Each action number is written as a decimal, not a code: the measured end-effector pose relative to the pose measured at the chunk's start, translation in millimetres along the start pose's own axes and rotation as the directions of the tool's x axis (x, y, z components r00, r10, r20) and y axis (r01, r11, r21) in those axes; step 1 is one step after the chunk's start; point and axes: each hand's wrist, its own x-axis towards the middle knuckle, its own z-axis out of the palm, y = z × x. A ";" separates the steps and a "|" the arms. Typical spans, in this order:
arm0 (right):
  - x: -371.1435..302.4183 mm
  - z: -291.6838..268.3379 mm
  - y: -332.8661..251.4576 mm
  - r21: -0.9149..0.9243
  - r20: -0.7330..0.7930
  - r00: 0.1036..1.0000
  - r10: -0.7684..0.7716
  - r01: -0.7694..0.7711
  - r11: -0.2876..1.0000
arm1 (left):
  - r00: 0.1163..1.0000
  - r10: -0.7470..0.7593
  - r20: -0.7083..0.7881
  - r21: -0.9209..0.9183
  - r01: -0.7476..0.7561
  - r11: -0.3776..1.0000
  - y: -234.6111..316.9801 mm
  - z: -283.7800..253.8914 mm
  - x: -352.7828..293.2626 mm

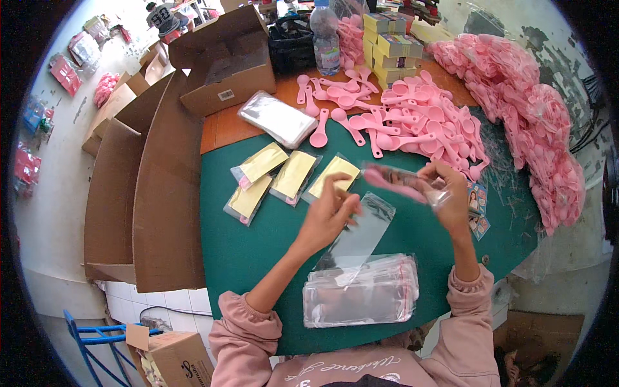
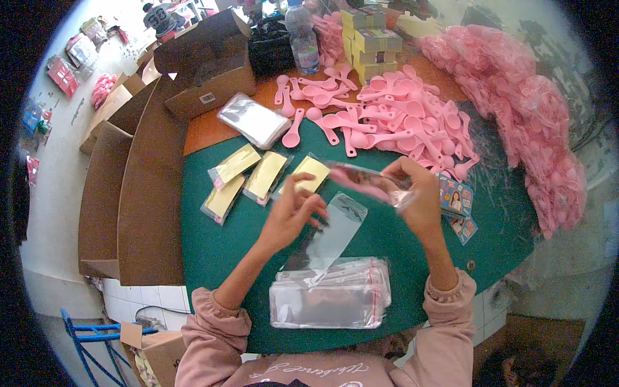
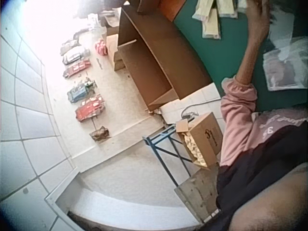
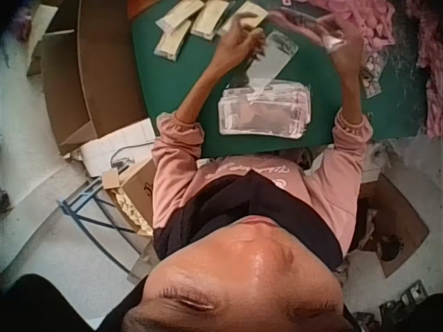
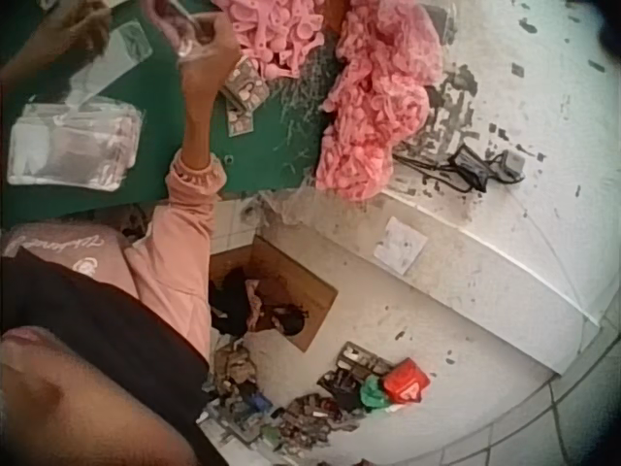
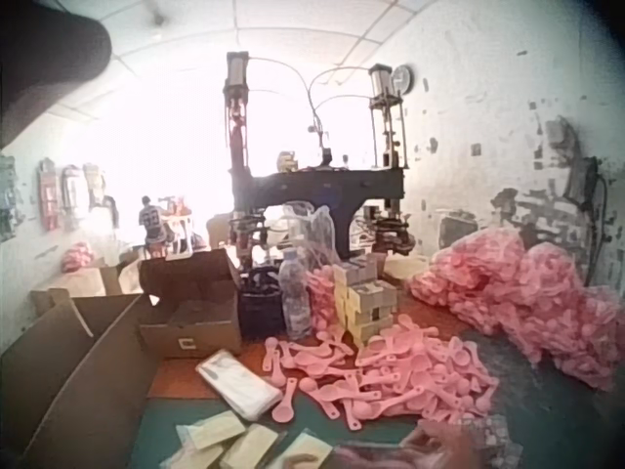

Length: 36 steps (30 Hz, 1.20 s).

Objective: The person repeatedly picks up pink plastic spoons and small printed cards, places them into clear plastic bags, and sets the sealed packages aside on the table. The process is repeated multiple times with consistent handling of each item.

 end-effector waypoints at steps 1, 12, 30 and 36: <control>-1.2 3.8 -6.6 -0.085 0.041 0.999 -0.005 0.008 0.996 | 0.972 -0.141 0.187 -0.204 0.179 0.963 -3.1 1.9 -0.7; -26.9 30.1 0.3 -0.155 0.581 0.748 -0.320 0.488 0.859 | 0.920 -0.251 0.302 -0.255 0.332 0.908 -9.8 8.3 -8.5; -39.2 52.4 6.5 -0.150 0.559 0.694 -0.454 0.623 0.768 | 0.978 -0.199 0.062 -0.130 0.206 0.970 -24.0 15.5 -9.5; -6.4 -3.9 4.6 0.294 0.734 0.597 -0.324 0.150 0.944 | 0.972 -0.230 0.046 -0.284 0.234 0.930 -25.8 9.6 -8.0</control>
